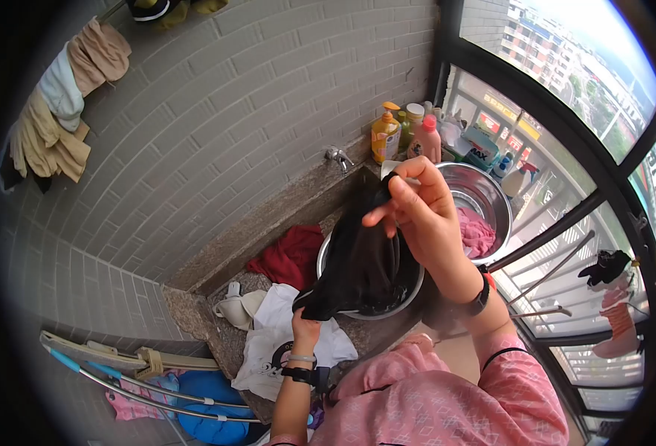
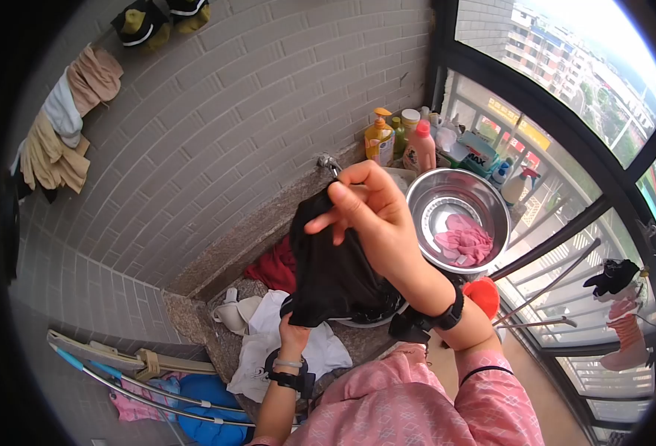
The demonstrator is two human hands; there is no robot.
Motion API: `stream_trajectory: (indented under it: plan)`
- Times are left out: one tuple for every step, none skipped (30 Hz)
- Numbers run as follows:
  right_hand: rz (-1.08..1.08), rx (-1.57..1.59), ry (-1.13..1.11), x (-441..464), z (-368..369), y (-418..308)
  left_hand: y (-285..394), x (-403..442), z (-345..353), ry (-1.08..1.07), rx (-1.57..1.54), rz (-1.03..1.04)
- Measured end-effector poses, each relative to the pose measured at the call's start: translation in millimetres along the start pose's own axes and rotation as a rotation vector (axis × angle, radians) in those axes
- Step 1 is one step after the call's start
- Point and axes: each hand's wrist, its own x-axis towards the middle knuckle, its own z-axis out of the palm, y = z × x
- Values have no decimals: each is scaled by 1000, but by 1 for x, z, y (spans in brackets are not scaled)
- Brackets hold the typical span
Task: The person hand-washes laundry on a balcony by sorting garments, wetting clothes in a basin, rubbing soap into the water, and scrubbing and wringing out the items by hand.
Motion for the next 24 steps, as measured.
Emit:
stream_trajectory:
  plan:
    - [-55, -65, 62, 5, -12, 14, 22, -12, 24, -66, -187, -108]
    - [-74, -141, 118, 7, -27, 28, 40, -22, 45, -58, -196, -90]
    - [-92, -218, 175, 9, -44, 41, 57, -30, 64, -88, -165, -134]
    - [-64, -269, 197, 7, -62, 56, 70, -39, 80, -114, -135, -178]
    - [-36, -321, 213, 4, -80, 71, 79, -45, 97, -102, -151, -159]
    - [72, -426, 188, -2, -98, 87, 88, -51, 112, -202, -138, -203]
    - [178, -533, 161, -11, -116, 104, 92, -53, 120, -301, -124, -246]
    - [272, -751, 11, -23, -136, 124, 91, -49, 120, -321, -125, -278]
    - [354, -968, -146, -37, -152, 144, 90, -49, 126, -312, -143, -250]
    - [379, -1142, -267, -53, -160, 158, 87, -50, 136, -377, -44, -309]
    - [394, -1315, -390, -71, -165, 174, 83, -53, 146, -440, 59, -365]
    - [327, -1258, -406, -88, -168, 194, 79, -59, 159, -486, 142, -350]
    - [262, -1198, -418, -108, -175, 219, 76, -66, 172, -530, 231, -337]
    - [313, -1256, -534, -141, -209, 280, 73, -69, 178, -562, 282, -328]
    - [361, -1317, -651, -158, -236, 326, 76, -72, 186, -554, 274, -294]
    - [578, -1328, -630, -156, -221, 316, 79, -77, 193, -591, 300, -301]
    - [799, -1332, -603, -159, -206, 303, 83, -80, 195, -624, 326, -312]
    - [673, -1382, -567, -161, -200, 298, 88, -78, 191, -651, 376, -290]
    - [663, -1378, -602, -154, -193, 288, 95, -76, 186, -632, 365, -265]
    - [619, -1452, -581, -143, -188, 277, 103, -74, 179, -582, 523, -212]
    - [572, -1524, -556, -131, -184, 266, 109, -71, 171, -526, 679, -163]
    - [524, -1366, -457, -118, -187, 258, 112, -68, 162, -499, 795, -78]
    - [483, -1209, -358, -104, -186, 248, 111, -58, 146, -462, 903, -24]
    - [561, -1009, -265, -81, -165, 219, 108, -43, 127, -462, 982, 31]
